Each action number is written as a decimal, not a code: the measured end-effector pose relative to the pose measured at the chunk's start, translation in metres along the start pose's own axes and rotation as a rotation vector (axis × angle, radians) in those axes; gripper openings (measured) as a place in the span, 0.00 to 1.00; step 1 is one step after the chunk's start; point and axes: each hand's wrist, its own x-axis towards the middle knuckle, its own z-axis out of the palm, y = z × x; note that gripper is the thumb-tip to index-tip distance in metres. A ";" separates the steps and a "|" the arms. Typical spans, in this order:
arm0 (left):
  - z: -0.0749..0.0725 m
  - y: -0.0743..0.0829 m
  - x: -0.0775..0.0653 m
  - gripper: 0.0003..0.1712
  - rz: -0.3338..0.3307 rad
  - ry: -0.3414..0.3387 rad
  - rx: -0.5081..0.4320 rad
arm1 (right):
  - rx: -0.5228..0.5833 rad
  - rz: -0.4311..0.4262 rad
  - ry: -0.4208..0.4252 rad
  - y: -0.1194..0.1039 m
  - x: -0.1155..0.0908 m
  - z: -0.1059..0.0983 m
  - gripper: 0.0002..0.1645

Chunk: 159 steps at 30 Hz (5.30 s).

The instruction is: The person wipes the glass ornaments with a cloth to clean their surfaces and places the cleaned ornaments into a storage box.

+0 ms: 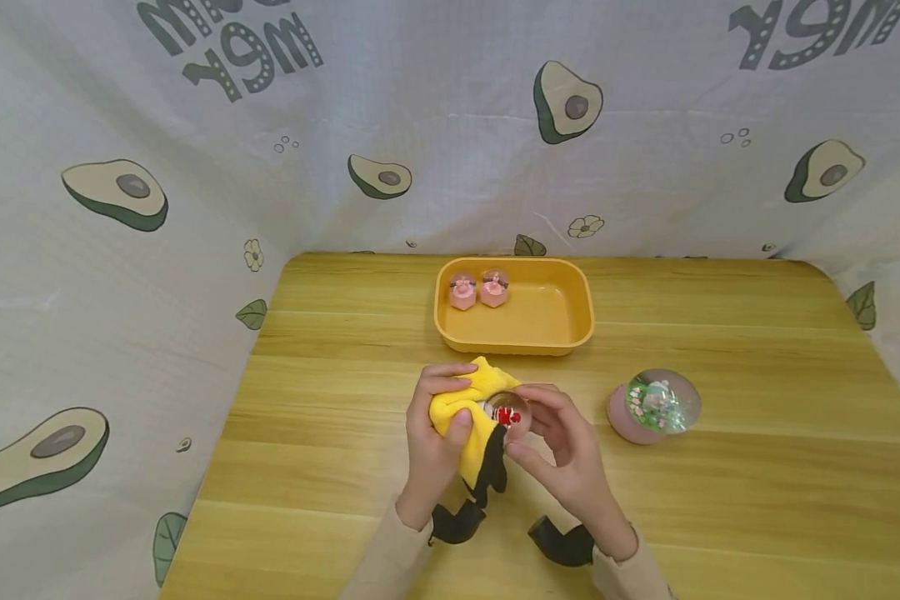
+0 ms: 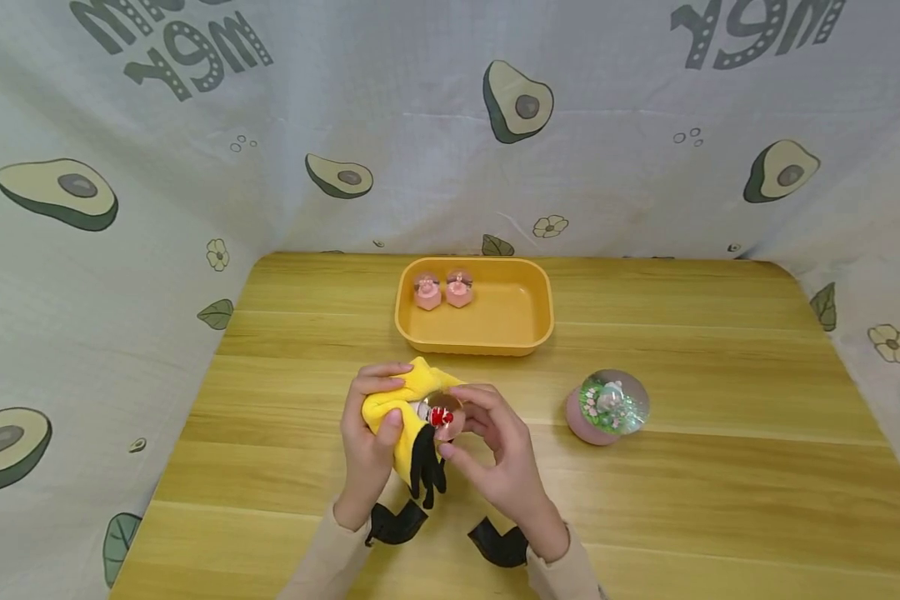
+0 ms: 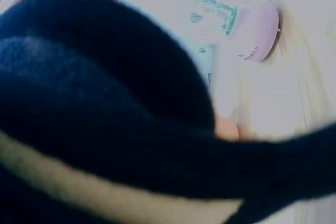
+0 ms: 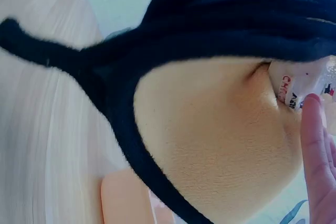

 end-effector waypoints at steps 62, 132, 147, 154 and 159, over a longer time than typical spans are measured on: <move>-0.018 0.012 0.001 0.15 0.051 -0.008 0.146 | 0.033 0.072 0.245 0.017 0.037 -0.020 0.27; -0.025 0.018 -0.011 0.14 -0.088 -0.010 0.152 | -0.371 0.758 0.358 0.113 0.129 -0.084 0.27; -0.025 0.017 -0.012 0.13 -0.088 -0.015 0.163 | -0.358 0.840 0.457 0.149 0.127 -0.095 0.25; -0.025 0.016 -0.013 0.13 -0.115 -0.014 0.162 | -0.390 0.896 0.457 0.162 0.129 -0.098 0.27; -0.025 0.015 -0.014 0.13 -0.115 -0.017 0.160 | -0.414 0.958 0.470 0.154 0.134 -0.092 0.27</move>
